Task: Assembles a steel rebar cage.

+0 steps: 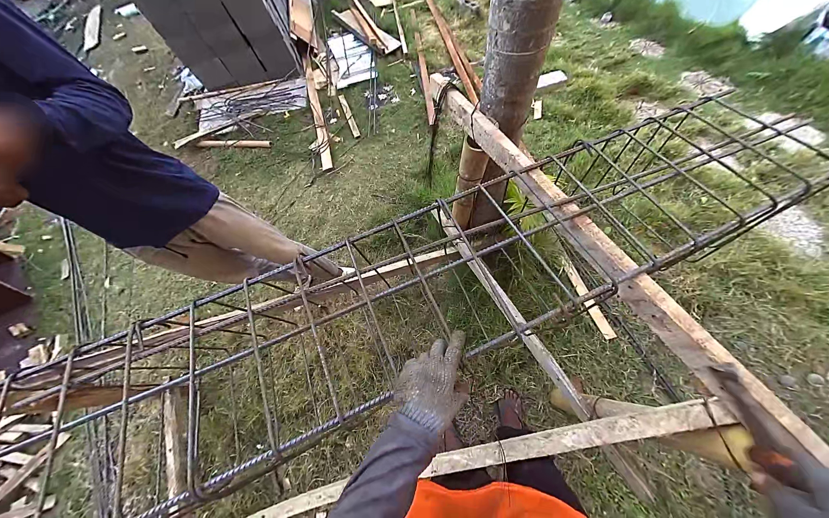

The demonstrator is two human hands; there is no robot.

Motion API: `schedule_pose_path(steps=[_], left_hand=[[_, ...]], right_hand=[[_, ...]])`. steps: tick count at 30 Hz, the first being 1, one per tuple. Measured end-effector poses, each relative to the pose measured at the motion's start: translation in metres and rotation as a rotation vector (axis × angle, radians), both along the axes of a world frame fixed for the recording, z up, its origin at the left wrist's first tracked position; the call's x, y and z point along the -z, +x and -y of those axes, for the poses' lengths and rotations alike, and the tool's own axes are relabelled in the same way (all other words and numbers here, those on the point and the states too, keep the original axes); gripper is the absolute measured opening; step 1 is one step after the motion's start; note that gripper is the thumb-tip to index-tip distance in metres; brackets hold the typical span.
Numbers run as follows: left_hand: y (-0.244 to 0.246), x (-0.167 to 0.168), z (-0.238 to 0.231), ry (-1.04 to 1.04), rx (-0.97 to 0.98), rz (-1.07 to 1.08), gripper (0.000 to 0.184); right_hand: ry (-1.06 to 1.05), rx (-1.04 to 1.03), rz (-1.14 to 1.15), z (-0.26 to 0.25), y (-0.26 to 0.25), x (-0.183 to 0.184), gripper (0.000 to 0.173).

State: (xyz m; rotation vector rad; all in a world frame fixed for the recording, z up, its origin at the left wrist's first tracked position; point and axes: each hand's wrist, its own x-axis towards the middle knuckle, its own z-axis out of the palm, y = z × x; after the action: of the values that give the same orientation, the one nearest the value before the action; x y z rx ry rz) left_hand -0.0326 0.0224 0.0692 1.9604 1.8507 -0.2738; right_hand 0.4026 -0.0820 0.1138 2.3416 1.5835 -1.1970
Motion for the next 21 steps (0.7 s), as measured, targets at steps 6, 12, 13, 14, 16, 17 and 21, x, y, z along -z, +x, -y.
schedule_pose_path(steps=[6, 12, 13, 14, 16, 17, 21], left_hand=[[0.012, 0.016, -0.001, 0.021, 0.001, -0.12, 0.07], [0.009, 0.013, 0.0, 0.007, -0.014, -0.063, 0.067], [0.009, 0.01, -0.001, -0.021, -0.021, -0.056, 0.067], [0.008, 0.01, -0.001, -0.038, -0.03, -0.046, 0.066], [0.008, 0.012, -0.002, -0.061, -0.036, -0.036, 0.067], [0.008, 0.013, -0.002, -0.057, -0.036, -0.035, 0.069], [0.008, 0.014, -0.002, -0.039, -0.045, -0.031, 0.069]], right_hand=[[-0.252, 0.026, -1.061, -0.024, -0.134, 0.05, 0.049], [-0.433, -0.12, -1.002, -0.058, -0.178, 0.069, 0.05], [-0.426, -0.172, -0.935, -0.063, -0.178, 0.069, 0.049], [-0.413, -0.248, -0.847, -0.068, -0.179, 0.067, 0.045], [-0.371, -0.413, -0.673, -0.076, -0.182, 0.06, 0.038], [-0.369, -0.478, -0.608, -0.08, -0.184, 0.056, 0.038], [-0.33, -0.629, -0.527, -0.086, -0.19, 0.049, 0.042]])
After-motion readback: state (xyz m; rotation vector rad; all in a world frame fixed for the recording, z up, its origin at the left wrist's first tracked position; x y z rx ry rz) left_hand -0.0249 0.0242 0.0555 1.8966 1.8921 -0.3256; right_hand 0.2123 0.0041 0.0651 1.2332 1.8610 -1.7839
